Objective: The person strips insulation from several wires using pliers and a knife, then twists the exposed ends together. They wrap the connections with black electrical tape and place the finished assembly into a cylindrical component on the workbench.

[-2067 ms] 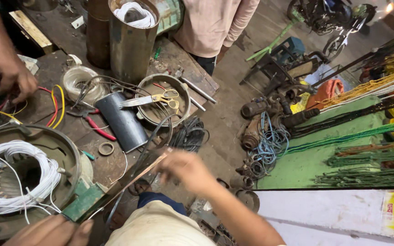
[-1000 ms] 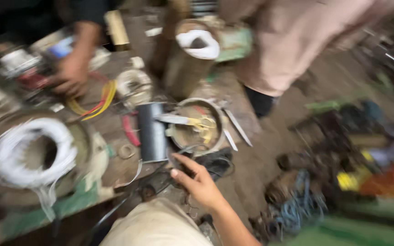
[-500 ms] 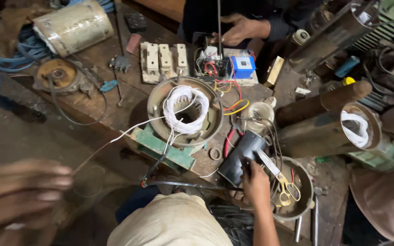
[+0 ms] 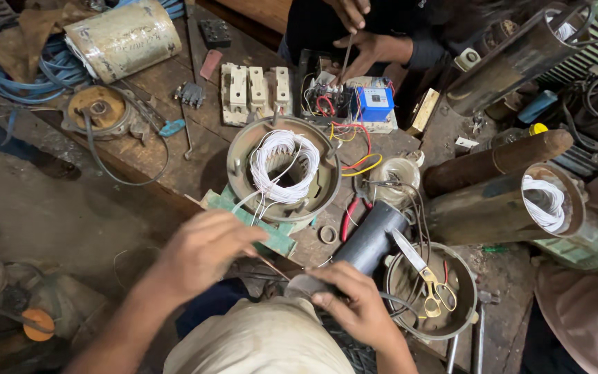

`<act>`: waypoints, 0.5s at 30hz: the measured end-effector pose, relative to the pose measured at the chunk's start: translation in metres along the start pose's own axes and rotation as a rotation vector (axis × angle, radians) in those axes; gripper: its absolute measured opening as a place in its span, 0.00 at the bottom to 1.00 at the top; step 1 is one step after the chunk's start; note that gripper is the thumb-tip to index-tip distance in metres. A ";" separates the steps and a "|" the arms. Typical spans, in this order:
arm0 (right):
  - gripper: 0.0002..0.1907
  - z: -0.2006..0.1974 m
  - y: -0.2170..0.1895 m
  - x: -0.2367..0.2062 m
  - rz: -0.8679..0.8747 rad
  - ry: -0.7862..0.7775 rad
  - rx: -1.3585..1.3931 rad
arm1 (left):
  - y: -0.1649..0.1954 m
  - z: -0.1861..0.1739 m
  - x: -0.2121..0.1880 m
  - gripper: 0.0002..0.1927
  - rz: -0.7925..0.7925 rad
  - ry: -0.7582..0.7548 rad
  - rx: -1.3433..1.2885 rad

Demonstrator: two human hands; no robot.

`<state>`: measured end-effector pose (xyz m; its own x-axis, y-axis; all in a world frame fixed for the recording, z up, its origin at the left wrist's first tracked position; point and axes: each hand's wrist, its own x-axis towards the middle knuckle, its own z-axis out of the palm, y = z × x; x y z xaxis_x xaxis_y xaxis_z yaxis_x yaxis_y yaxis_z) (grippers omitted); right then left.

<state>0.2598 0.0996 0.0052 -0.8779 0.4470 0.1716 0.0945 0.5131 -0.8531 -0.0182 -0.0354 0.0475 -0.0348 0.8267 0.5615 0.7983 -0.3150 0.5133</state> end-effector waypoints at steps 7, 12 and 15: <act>0.27 0.000 -0.015 0.014 -0.206 0.084 0.229 | 0.028 0.037 0.016 0.10 -0.051 -0.153 -0.370; 0.20 -0.003 -0.019 0.015 -0.298 0.081 0.163 | 0.031 0.025 0.019 0.09 0.008 -0.224 -0.444; 0.18 -0.005 -0.020 0.004 -0.341 0.086 0.062 | 0.031 0.021 0.023 0.09 0.153 -0.289 -0.427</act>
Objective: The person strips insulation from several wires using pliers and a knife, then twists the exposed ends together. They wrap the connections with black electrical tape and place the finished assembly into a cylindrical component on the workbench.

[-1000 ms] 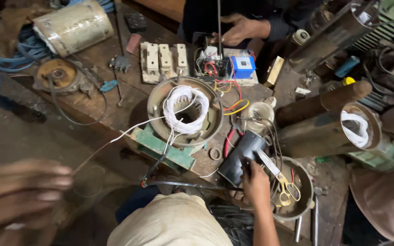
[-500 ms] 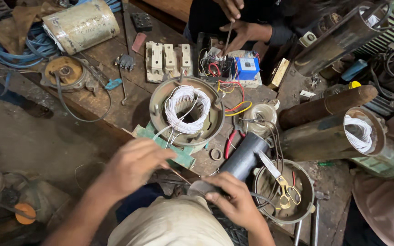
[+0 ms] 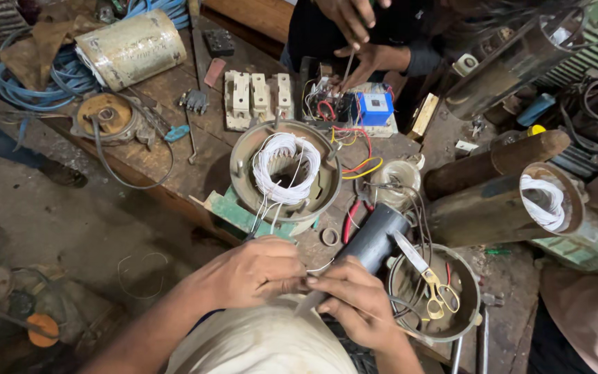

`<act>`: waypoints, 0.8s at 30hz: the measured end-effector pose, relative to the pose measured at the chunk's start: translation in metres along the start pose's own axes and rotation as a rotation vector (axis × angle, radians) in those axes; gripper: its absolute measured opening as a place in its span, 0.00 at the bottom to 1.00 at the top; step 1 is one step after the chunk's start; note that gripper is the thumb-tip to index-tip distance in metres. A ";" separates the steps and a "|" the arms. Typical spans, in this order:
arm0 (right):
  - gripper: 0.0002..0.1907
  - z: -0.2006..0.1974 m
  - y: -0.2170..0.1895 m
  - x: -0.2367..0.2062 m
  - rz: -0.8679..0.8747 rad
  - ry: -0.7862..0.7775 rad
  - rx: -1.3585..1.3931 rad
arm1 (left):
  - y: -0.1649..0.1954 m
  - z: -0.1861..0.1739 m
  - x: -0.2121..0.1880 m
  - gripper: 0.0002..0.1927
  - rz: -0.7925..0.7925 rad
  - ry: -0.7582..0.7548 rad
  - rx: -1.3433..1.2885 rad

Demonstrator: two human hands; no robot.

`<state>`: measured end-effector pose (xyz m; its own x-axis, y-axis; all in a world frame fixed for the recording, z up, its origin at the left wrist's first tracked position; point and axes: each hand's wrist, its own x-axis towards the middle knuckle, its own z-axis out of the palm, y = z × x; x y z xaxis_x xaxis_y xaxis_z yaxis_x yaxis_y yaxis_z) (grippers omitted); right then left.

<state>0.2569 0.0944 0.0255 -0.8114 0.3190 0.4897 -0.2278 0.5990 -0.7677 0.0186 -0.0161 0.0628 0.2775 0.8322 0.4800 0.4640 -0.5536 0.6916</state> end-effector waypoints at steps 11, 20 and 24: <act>0.15 -0.074 0.000 -0.112 -0.083 0.535 -0.050 | -0.007 0.009 0.020 0.13 0.016 -0.029 0.018; 0.39 0.007 0.039 -0.110 0.626 0.405 0.847 | -0.006 0.016 0.025 0.07 -0.007 0.118 0.287; 0.42 0.027 0.027 -0.078 0.553 0.268 0.785 | 0.000 0.018 0.021 0.07 -0.002 0.102 0.310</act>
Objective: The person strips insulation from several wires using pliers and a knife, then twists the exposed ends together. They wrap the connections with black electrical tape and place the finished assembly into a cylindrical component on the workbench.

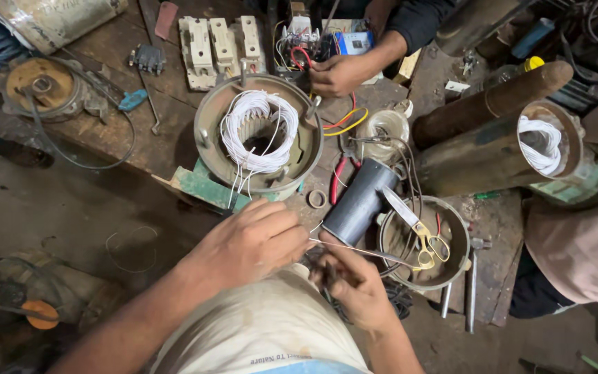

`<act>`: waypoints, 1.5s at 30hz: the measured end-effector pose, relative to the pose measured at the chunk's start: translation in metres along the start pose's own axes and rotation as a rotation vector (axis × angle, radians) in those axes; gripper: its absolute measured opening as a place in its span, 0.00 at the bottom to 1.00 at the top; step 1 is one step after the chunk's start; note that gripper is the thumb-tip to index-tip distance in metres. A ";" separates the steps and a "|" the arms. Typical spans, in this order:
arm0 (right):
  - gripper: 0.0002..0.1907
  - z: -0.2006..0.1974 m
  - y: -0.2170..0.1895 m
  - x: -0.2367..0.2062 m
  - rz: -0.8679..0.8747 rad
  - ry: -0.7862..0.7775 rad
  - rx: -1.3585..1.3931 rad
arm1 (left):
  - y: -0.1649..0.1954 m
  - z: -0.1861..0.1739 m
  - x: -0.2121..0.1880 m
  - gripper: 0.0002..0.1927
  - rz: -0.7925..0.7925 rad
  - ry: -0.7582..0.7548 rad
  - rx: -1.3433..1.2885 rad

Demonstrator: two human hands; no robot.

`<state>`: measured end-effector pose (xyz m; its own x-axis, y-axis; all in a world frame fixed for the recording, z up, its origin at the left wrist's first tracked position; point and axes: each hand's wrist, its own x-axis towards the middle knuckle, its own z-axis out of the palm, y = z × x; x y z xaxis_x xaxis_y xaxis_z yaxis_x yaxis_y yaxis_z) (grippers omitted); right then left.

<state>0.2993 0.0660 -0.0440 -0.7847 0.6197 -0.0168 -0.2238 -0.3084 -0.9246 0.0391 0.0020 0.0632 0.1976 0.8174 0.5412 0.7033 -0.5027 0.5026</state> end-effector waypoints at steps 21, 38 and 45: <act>0.35 -0.001 -0.007 0.008 0.033 0.424 0.015 | -0.006 0.001 0.000 0.06 0.166 -0.007 0.177; 0.37 0.042 0.023 0.005 -0.445 0.500 -0.327 | 0.004 0.015 -0.010 0.09 -0.044 0.252 0.256; 0.32 0.035 -0.012 0.024 0.114 0.334 0.120 | 0.005 0.026 -0.013 0.08 0.070 0.142 0.242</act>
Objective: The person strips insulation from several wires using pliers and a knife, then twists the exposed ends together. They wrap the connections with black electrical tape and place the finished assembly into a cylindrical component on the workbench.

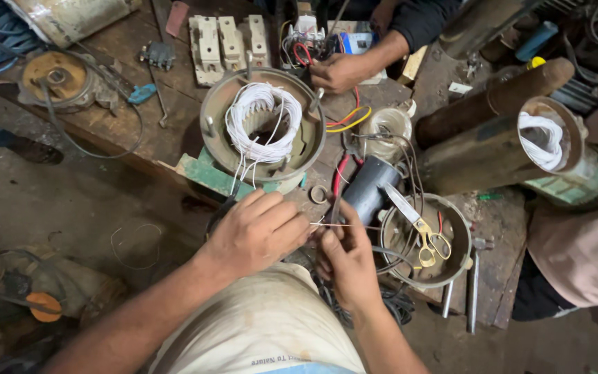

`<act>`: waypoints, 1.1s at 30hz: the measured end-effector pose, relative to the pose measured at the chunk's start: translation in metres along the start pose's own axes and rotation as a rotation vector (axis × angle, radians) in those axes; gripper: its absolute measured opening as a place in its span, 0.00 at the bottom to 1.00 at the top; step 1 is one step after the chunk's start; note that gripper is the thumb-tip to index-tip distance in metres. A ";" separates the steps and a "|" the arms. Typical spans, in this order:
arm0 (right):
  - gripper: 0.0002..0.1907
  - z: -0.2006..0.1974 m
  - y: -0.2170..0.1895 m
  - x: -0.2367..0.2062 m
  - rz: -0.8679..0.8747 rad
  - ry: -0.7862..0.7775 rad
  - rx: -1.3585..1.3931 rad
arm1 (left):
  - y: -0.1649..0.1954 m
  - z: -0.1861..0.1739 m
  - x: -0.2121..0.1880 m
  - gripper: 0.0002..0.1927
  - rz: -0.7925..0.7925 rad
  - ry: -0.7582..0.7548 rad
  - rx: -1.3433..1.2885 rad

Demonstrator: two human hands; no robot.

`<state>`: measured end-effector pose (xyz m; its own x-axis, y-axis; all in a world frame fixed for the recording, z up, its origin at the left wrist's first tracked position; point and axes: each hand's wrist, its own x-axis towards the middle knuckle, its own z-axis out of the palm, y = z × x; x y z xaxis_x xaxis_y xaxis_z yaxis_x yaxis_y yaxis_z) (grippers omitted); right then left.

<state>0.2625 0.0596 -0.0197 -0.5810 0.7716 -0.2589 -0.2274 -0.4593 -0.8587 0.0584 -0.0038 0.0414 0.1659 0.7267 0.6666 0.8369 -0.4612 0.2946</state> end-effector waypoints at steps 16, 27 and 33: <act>0.28 -0.063 -0.063 -0.059 -0.203 0.104 0.094 | -0.003 -0.006 -0.011 0.08 0.009 -0.101 -0.174; 0.29 -0.106 0.017 0.021 0.206 0.275 0.178 | 0.017 -0.019 0.020 0.12 0.159 -0.046 -0.100; 0.22 -0.085 0.039 0.122 0.234 0.071 0.319 | 0.067 -0.020 0.028 0.08 0.419 -0.036 -0.136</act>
<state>0.2492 0.1728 -0.1218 -0.5929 0.6534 -0.4707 -0.3329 -0.7311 -0.5955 0.1084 -0.0241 0.0934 0.4963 0.4785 0.7244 0.6174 -0.7811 0.0930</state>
